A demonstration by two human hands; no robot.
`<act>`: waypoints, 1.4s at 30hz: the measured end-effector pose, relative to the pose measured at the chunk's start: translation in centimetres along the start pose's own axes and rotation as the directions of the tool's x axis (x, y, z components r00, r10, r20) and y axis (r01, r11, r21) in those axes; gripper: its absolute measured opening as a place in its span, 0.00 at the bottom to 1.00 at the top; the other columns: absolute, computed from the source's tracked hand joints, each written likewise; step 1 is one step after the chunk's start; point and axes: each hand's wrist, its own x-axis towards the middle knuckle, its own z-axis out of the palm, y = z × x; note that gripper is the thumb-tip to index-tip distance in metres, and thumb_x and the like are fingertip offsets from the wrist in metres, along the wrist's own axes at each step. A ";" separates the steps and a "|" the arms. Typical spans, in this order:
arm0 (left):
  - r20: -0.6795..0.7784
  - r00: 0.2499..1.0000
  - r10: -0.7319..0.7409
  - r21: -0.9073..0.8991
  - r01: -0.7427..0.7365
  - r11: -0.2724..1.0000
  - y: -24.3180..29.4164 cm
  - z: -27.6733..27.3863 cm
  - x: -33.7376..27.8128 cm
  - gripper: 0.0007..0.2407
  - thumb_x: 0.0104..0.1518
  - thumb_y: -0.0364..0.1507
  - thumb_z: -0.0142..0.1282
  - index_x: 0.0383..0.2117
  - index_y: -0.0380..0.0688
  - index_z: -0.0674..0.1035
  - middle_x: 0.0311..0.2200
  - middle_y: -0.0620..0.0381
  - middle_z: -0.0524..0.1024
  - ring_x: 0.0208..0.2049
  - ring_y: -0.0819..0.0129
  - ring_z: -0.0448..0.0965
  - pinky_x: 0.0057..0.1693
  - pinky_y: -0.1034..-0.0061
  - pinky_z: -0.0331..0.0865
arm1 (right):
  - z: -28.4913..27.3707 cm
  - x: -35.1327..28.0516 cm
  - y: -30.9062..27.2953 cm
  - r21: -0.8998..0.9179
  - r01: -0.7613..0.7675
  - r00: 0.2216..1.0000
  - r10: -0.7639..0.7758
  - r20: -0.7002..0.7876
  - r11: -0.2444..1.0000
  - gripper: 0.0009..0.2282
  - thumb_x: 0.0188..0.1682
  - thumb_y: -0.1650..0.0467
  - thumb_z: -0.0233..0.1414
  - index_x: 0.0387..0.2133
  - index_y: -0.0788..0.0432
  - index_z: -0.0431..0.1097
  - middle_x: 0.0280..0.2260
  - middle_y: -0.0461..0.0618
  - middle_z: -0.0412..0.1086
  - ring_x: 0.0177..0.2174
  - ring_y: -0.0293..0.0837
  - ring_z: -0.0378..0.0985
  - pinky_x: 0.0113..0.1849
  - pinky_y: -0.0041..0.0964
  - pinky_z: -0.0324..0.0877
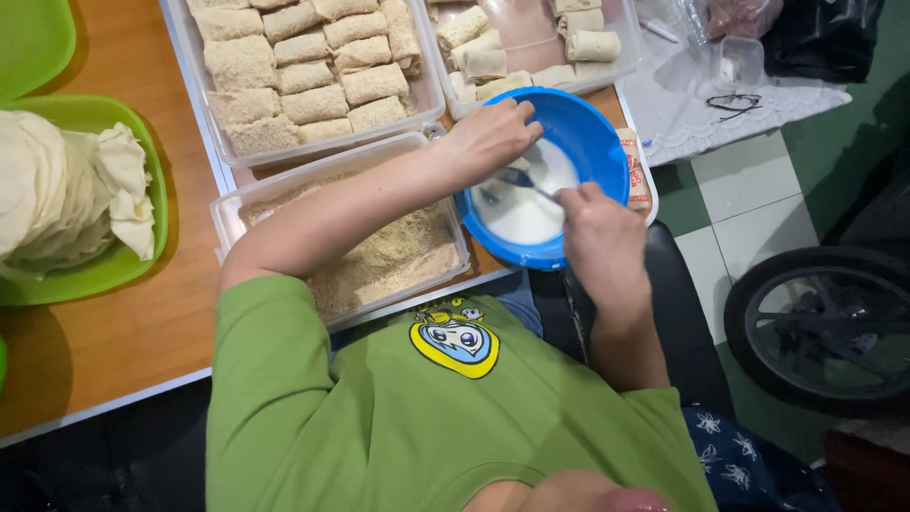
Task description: The recorder is coating prepared food rolls in a liquid batter and then in breadcrumbs for breading.
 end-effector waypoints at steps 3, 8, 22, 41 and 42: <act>-0.083 0.997 0.002 -0.009 -0.002 1.000 -0.1 0.1 -0.4 0.07 0.54 0.23 0.54 0.37 0.38 0.80 0.37 0.45 0.75 0.39 0.50 0.78 0.42 0.60 0.75 | 0.6 0.2 -1.1 0.067 0.074 0.997 -0.073 -0.012 0.995 0.05 0.46 0.75 0.54 0.33 0.54 0.76 0.30 0.49 0.72 0.29 0.52 0.80 0.30 0.46 0.74; -0.073 0.997 0.009 0.009 -0.008 1.000 0.0 0.4 -1.3 0.05 0.55 0.22 0.52 0.35 0.38 0.78 0.36 0.46 0.73 0.40 0.50 0.77 0.43 0.60 0.76 | 2.9 0.2 -1.1 0.010 0.087 0.994 -0.087 0.068 0.996 0.05 0.46 0.76 0.52 0.30 0.54 0.75 0.30 0.50 0.72 0.30 0.51 0.81 0.30 0.45 0.74; -0.048 0.999 -0.022 0.009 0.023 1.000 -0.1 2.8 -2.0 0.04 0.54 0.22 0.52 0.33 0.37 0.76 0.35 0.44 0.71 0.38 0.50 0.76 0.41 0.60 0.74 | 1.1 -0.3 2.4 -0.129 -0.090 0.994 0.098 0.056 0.988 0.08 0.48 0.73 0.52 0.35 0.50 0.79 0.33 0.50 0.74 0.30 0.54 0.81 0.31 0.50 0.75; -0.138 0.989 -0.053 0.041 0.059 0.997 0.6 2.4 -2.0 0.03 0.54 0.22 0.52 0.32 0.37 0.75 0.33 0.46 0.71 0.35 0.54 0.77 0.38 0.64 0.76 | 4.8 1.3 4.2 -0.154 -0.131 0.983 0.149 0.109 0.979 0.07 0.46 0.73 0.52 0.31 0.51 0.78 0.33 0.51 0.75 0.32 0.56 0.81 0.33 0.53 0.75; -0.138 0.989 -0.056 0.039 0.062 0.997 0.6 2.4 -2.0 0.03 0.54 0.22 0.52 0.32 0.37 0.75 0.33 0.46 0.71 0.35 0.54 0.77 0.38 0.64 0.76 | 4.9 1.3 4.0 -0.154 -0.130 0.983 0.148 0.112 0.980 0.07 0.46 0.73 0.52 0.31 0.51 0.78 0.33 0.51 0.75 0.32 0.56 0.81 0.33 0.53 0.75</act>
